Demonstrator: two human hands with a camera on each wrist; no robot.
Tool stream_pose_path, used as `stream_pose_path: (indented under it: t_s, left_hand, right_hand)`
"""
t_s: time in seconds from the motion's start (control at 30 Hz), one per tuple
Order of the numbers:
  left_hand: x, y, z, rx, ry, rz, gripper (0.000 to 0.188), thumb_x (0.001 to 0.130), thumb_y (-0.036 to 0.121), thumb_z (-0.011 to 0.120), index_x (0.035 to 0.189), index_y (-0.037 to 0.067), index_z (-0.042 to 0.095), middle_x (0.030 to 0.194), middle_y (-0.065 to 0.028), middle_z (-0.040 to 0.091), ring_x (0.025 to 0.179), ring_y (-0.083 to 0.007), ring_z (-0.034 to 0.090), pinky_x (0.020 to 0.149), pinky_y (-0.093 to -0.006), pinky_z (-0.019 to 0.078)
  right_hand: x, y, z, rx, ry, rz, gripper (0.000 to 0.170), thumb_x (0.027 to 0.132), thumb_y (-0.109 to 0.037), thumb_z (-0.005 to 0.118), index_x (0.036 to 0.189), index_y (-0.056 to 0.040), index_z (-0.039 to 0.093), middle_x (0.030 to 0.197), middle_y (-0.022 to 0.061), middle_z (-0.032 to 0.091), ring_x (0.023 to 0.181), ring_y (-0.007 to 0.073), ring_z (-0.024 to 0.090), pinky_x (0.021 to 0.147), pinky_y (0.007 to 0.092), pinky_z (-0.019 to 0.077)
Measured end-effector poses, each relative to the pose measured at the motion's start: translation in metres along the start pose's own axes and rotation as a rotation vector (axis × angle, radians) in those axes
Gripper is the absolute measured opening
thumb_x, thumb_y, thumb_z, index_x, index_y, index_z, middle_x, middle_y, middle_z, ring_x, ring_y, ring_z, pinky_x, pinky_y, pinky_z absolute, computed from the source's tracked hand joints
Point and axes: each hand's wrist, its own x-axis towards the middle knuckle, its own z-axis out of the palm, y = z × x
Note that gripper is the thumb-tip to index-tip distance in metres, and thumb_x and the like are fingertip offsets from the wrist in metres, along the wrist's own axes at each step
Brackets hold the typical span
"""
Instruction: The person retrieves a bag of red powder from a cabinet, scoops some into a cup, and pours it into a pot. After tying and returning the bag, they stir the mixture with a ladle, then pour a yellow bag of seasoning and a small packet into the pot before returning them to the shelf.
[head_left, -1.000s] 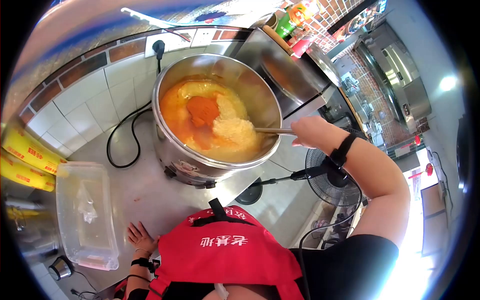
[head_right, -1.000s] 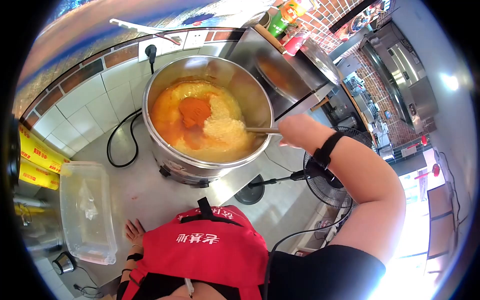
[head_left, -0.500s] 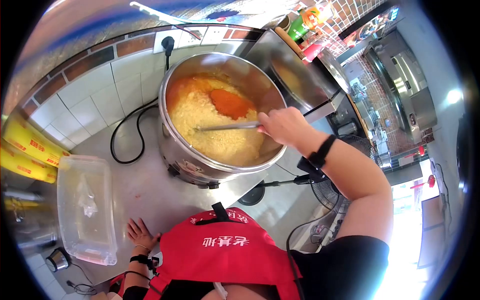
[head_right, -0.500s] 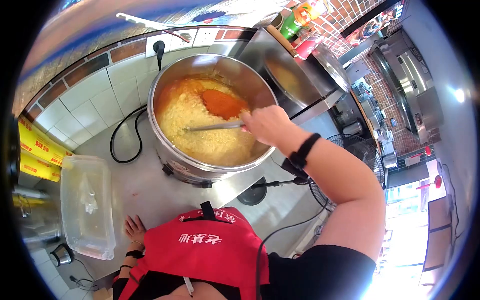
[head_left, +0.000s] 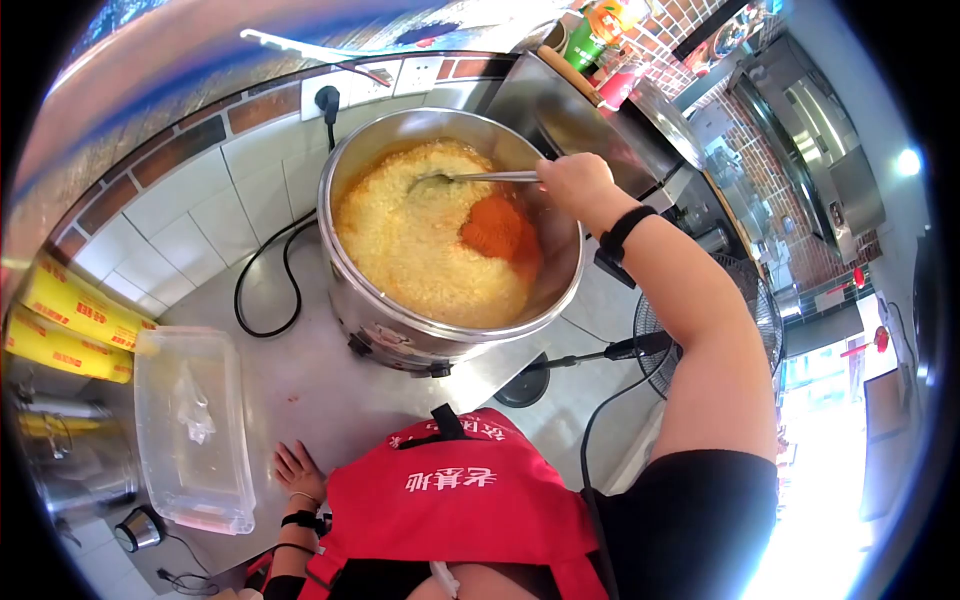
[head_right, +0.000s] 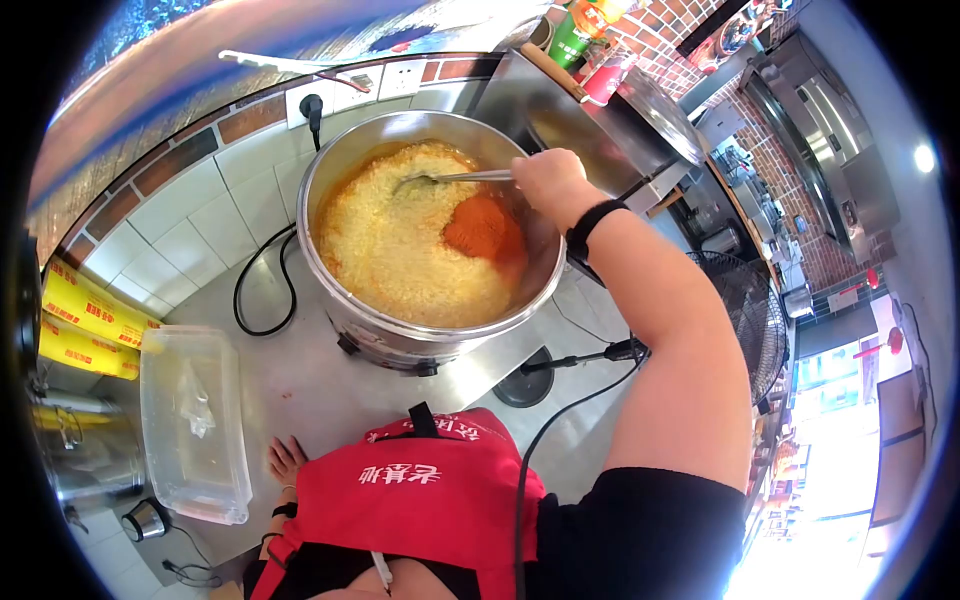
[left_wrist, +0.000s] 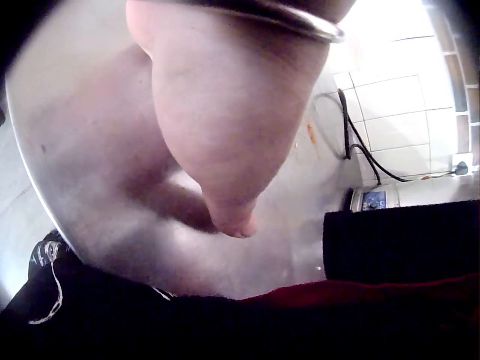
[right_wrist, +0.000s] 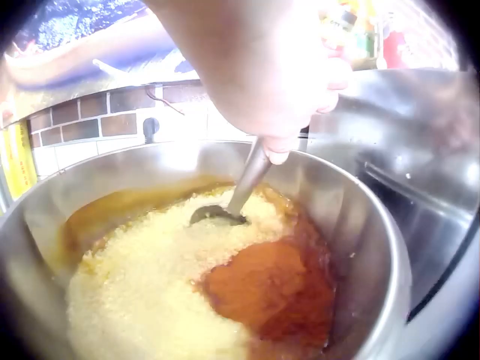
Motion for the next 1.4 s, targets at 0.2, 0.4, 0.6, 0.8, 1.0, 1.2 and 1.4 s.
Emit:
stream_pose_path:
  t_s: [0.2, 0.4, 0.6, 0.8, 1.0, 1.2, 1.4]
  left_hand:
    - [-0.006, 0.003, 0.008, -0.092, -0.054, -0.012, 0.111, 0.071, 0.053, 0.068, 0.148, 0.011, 0.000, 0.151, -0.0254, -0.011, 0.139, -0.0473, -0.008, 0.108, -0.0614, 0.0020]
    - [0.034, -0.011, -0.076, -0.600, -0.801, -0.126, 0.117, 0.067, 0.059, 0.068, 0.148, 0.011, 0.000, 0.151, -0.0248, -0.013, 0.138, -0.0469, -0.010, 0.107, -0.0618, 0.0009]
    - [0.029, -0.011, -0.070, -0.589, -0.776, -0.116, 0.117, 0.066, 0.061, 0.067, 0.148, 0.009, 0.002, 0.151, -0.0254, -0.013, 0.138, -0.0467, -0.010, 0.107, -0.0614, 0.0016]
    - [0.029, -0.014, -0.072, -0.604, -0.730, -0.100, 0.116, 0.067, 0.062, 0.066, 0.148, 0.009, 0.003, 0.151, -0.0260, -0.011, 0.138, -0.0479, -0.008, 0.106, -0.0622, 0.0035]
    - [0.007, -0.002, -0.012, -0.026, 0.038, -0.017, 0.114, 0.069, 0.061, 0.065, 0.148, 0.011, 0.001, 0.151, -0.0259, -0.011, 0.138, -0.0486, -0.008, 0.106, -0.0634, 0.0043]
    - [0.026, -0.012, -0.065, -0.620, -0.722, -0.116, 0.113, 0.070, 0.061, 0.065, 0.148, 0.011, 0.001, 0.151, -0.0255, -0.012, 0.138, -0.0487, -0.010, 0.106, -0.0638, 0.0020]
    - [0.031, -0.014, -0.077, -0.657, -0.756, -0.117, 0.116, 0.068, 0.063, 0.065, 0.148, 0.011, 0.000, 0.151, -0.0252, -0.013, 0.138, -0.0484, -0.011, 0.106, -0.0644, 0.0005]
  right_hand:
    - [-0.050, 0.010, 0.014, -0.034, -0.171, -0.008, 0.021, 0.083, -0.026, 0.058, 0.084, -0.0073, 0.067, 0.080, 0.0110, 0.068, 0.075, 0.0294, 0.067, 0.064, 0.0393, 0.0531]
    - [-0.098, 0.002, -0.035, 0.081, -0.510, 0.013, 0.031, 0.085, -0.033, 0.059, 0.089, -0.0051, 0.070, 0.087, 0.0135, 0.068, 0.083, 0.0333, 0.066, 0.068, 0.0409, 0.0525]
    - [-0.094, -0.008, -0.060, 0.422, -0.844, 0.008, 0.042, 0.087, -0.043, 0.059, 0.082, -0.0015, 0.064, 0.056, 0.0100, 0.055, 0.051, 0.0237, 0.059, 0.050, 0.0373, 0.0484]
    - [-0.088, 0.000, -0.062, 0.354, -0.452, -0.054, 0.038, 0.088, -0.041, 0.057, 0.089, -0.0044, 0.066, 0.069, 0.0131, 0.063, 0.063, 0.0278, 0.064, 0.059, 0.0388, 0.0508]
    - [-0.077, -0.002, -0.073, 0.044, -0.074, 0.031, 0.027, 0.088, -0.034, 0.057, 0.091, -0.0080, 0.063, 0.077, 0.0109, 0.066, 0.075, 0.0296, 0.066, 0.066, 0.0408, 0.0518]
    - [-0.043, -0.006, -0.020, -0.046, 0.015, 0.109, 0.011, 0.084, -0.013, 0.056, 0.092, -0.0070, 0.059, 0.075, 0.0118, 0.067, 0.073, 0.0291, 0.068, 0.059, 0.0393, 0.0539]
    - [-0.068, -0.009, 0.005, 0.018, -0.097, 0.043, 0.014, 0.082, -0.017, 0.057, 0.090, -0.0060, 0.060, 0.075, 0.0120, 0.066, 0.074, 0.0307, 0.067, 0.062, 0.0414, 0.0532]
